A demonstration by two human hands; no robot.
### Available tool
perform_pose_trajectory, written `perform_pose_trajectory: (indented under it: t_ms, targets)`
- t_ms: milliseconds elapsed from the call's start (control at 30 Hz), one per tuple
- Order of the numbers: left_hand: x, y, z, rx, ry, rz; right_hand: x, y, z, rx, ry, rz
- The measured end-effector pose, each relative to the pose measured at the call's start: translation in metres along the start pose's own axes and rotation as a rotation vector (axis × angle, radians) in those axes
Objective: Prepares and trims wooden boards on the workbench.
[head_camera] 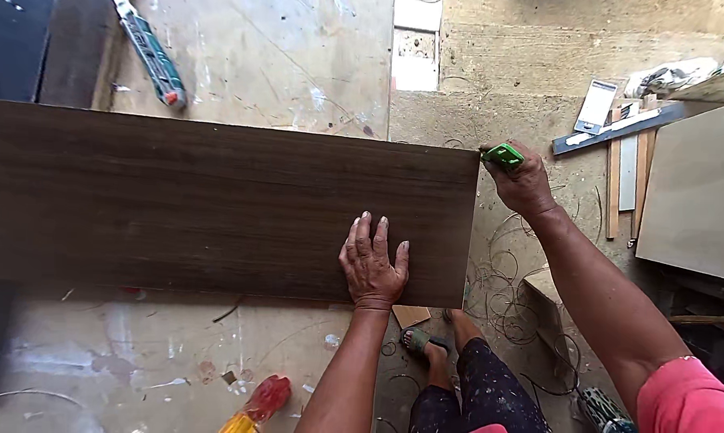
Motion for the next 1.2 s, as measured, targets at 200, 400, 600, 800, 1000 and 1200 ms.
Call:
perform_pose_trajectory:
  t_ms: [200,400,600,800,1000,1200]
  targets:
    - [0.000,0.000,0.000,0.001,0.002,-0.002,0.000,-0.001,-0.002,0.056,-0.006,0.051]
    - [0.000,0.000,-0.001,0.008,0.005,-0.015,-0.005,0.004,-0.004,0.074,-0.027,0.092]
    - [0.001,-0.001,-0.001,0.010,0.010,-0.019,-0.019,0.011,-0.007,0.044,-0.023,0.107]
    - [0.002,-0.001,0.001,-0.003,0.023,-0.013,-0.042,0.022,-0.010,0.030,0.001,0.121]
    - [0.003,-0.002,0.003,-0.014,0.008,-0.018,-0.064,0.033,-0.014,0.019,0.026,0.114]
    - [0.004,-0.003,0.004,-0.015,0.029,-0.004,-0.135,0.083,0.005,-0.011,0.148,0.033]
Point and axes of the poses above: each hand's wrist, its own x-axis towards the middle knuckle, its own z-axis out of the back of the hand, y = z × x, the point moved 8 cm from there along x, towards the middle knuckle
